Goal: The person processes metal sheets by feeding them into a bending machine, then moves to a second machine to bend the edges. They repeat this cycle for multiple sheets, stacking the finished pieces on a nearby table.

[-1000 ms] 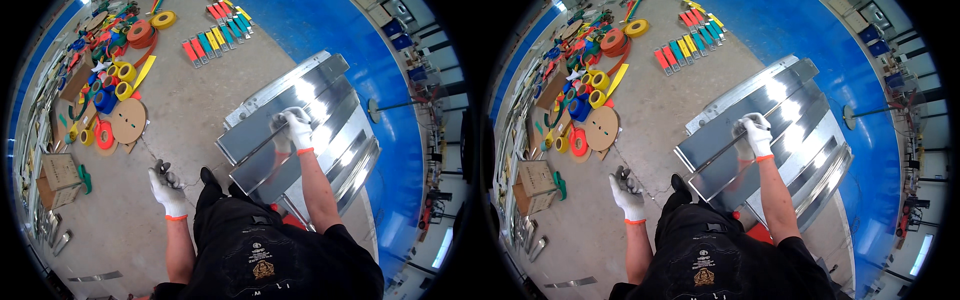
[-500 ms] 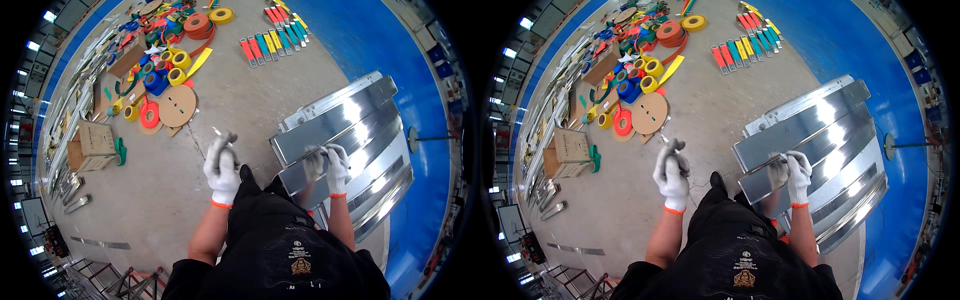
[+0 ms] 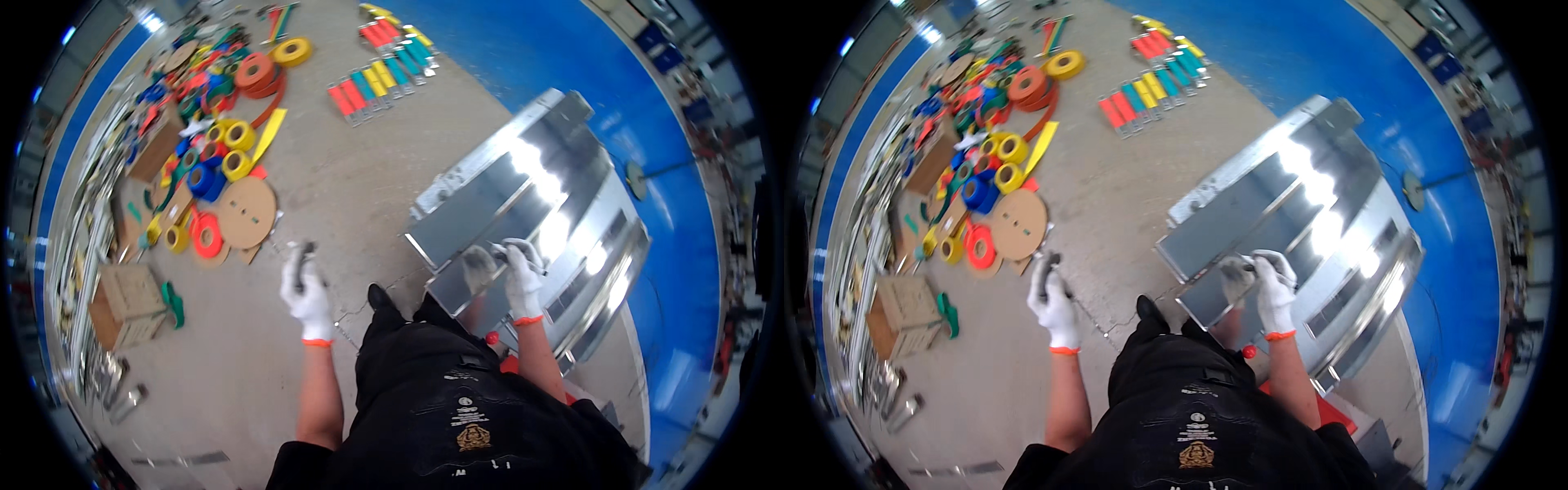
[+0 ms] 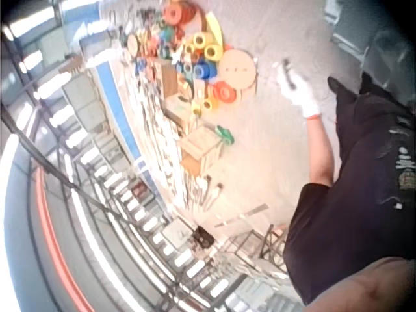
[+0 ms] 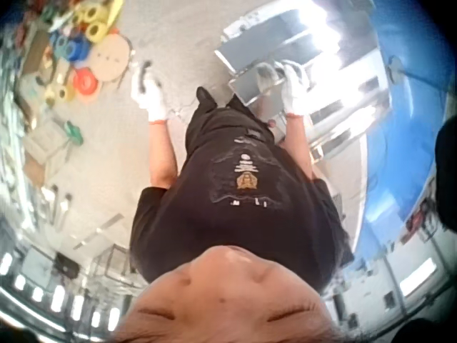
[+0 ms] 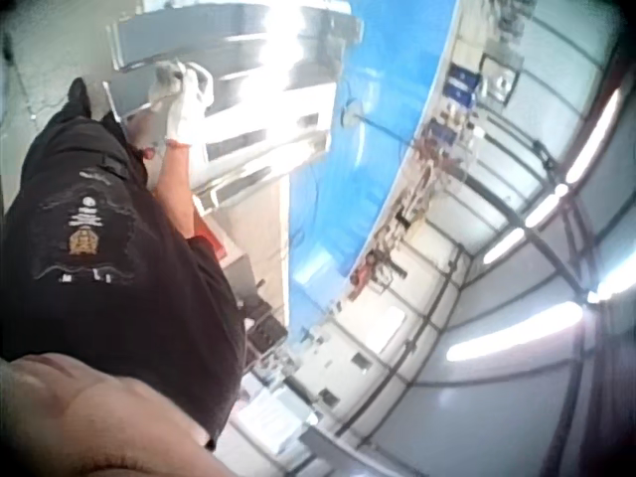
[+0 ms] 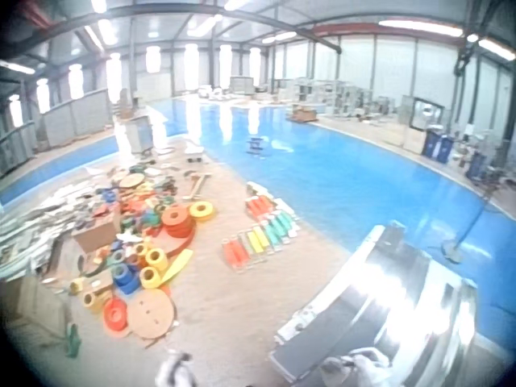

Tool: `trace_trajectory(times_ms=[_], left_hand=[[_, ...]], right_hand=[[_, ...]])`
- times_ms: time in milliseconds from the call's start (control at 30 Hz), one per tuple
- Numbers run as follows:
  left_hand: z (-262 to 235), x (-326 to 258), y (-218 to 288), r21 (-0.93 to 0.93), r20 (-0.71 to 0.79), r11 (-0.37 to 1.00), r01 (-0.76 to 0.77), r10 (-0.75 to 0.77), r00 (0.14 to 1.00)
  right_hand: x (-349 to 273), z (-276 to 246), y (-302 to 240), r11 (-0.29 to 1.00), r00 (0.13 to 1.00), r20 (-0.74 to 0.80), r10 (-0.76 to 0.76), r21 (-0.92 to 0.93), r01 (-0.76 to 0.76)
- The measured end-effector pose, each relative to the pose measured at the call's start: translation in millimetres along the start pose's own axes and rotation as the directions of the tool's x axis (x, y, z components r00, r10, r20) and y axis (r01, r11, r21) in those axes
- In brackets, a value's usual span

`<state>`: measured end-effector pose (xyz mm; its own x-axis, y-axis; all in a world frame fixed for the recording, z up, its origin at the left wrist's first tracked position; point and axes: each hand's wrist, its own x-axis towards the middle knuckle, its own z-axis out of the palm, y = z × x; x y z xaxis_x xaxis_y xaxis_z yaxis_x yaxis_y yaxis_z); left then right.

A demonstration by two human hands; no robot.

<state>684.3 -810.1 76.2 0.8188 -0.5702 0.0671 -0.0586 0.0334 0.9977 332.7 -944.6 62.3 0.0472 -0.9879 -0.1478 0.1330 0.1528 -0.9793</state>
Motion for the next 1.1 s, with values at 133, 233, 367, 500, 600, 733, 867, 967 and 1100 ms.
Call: trace_trajectory(times_ms=[133, 233, 367, 500, 600, 733, 867, 967, 1100], left_hand=[[-84, 23, -162, 0.21, -0.175, 0.874, 0.438, -0.407, 0.897], [-148, -9, -236, 0.311, -0.289, 0.728, 0.611, -0.541, 0.79], [-128, -30, -189, 0.297, -0.245, 0.613, 0.732, -0.692, 0.679], [-73, -19, -136, 0.074, -0.097, 0.836, 0.544, -0.537, 0.838], [-12, -17, 4, -0.253, 0.145, 0.946, 0.202, -0.169, 0.975], [-11, -56, 132, -0.514, 0.32, 0.835, -0.198, 0.4, 0.859], [-4, -78, 205, -0.923, 0.317, 0.386, -0.014, 0.779, 0.542], [1, -80, 229, -0.901, 0.43, 0.413, 0.13, 0.819, 0.38], [7, -71, 245, -0.782, 0.624, 0.588, 0.209, 0.735, 0.266]], right_hand=[[-12, -1, -8, 0.996, 0.998, -0.06, 0.035, 0.085, -0.029], [-23, -10, -10, 0.989, 0.991, -0.123, 0.054, 0.144, -0.036], [-35, -28, 2, 0.991, 0.984, -0.176, 0.024, 0.137, 0.001], [-42, -23, -4, 0.995, 0.98, -0.196, 0.032, 0.094, -0.014], [-42, -28, 5, 0.999, 0.981, -0.196, -0.003, 0.049, 0.013], [-39, -17, 5, 0.996, 0.984, -0.179, 0.001, 0.083, 0.014], [-38, -12, 4, 0.997, 0.988, -0.148, 0.031, 0.081, -0.019], [-39, -11, 3, 0.99, 0.988, -0.149, 0.033, 0.137, -0.013], [-37, -20, 8, 0.99, 0.989, -0.136, 0.052, 0.136, -0.033]])
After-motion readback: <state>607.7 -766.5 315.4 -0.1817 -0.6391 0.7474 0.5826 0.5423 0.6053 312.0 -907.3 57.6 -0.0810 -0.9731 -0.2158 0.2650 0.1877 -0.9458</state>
